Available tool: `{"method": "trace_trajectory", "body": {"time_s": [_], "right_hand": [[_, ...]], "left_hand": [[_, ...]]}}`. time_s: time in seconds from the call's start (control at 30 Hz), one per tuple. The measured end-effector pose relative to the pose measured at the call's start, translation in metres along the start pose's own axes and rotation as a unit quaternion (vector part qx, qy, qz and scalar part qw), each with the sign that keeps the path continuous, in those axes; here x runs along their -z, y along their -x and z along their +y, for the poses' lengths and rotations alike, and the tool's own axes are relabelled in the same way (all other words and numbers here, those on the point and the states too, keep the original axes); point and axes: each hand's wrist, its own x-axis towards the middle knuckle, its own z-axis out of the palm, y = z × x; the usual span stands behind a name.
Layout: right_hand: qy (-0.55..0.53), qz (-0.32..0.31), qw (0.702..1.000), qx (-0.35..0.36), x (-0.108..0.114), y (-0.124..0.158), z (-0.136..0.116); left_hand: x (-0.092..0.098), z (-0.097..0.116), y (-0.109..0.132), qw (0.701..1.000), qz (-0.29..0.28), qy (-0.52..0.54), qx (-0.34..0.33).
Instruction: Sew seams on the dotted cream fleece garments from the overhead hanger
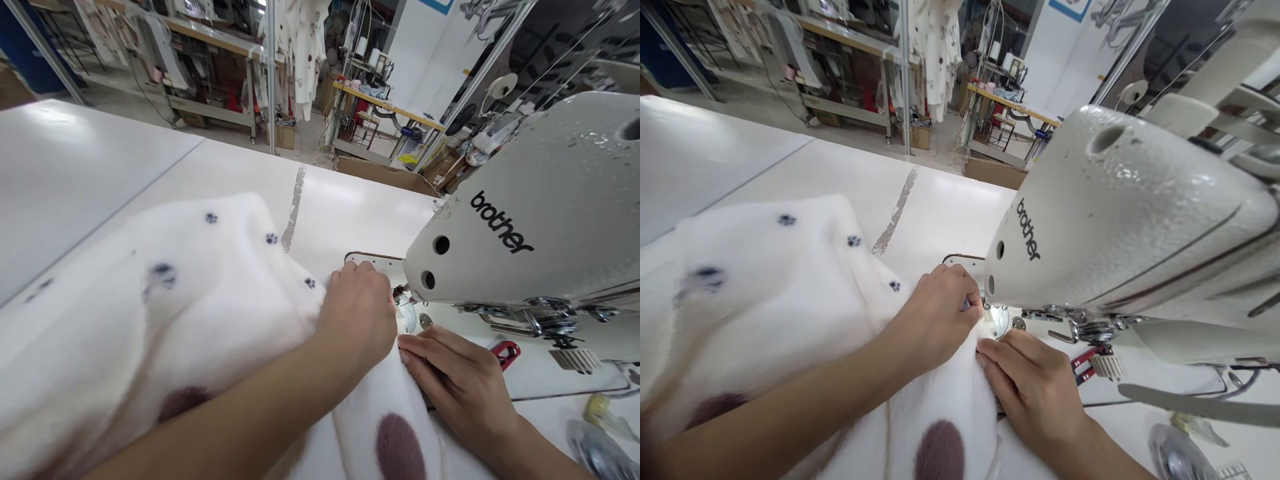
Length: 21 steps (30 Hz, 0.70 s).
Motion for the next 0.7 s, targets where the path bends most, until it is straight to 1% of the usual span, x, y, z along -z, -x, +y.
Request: {"method": "trace_trajectory", "body": {"time_s": [0.23, 0.43, 0.7], "right_hand": [[0.006, 0.004, 1.0, 0.004, 0.0002, -0.0009, -0.0005], [0.001, 0.004, 1.0, -0.005, -0.0002, 0.0, -0.0003], [-0.001, 0.001, 1.0, -0.01, -0.0008, 0.0009, -0.0004]], "left_hand": [[-0.0038, -0.0025, -0.0001, 1.0, 0.015, -0.014, -0.011], [-0.0013, 0.0004, -0.0001, 1.0, -0.002, -0.019, -0.002], [-0.0008, -0.0001, 0.0007, 1.0, 0.0, -0.011, -0.007]]}}
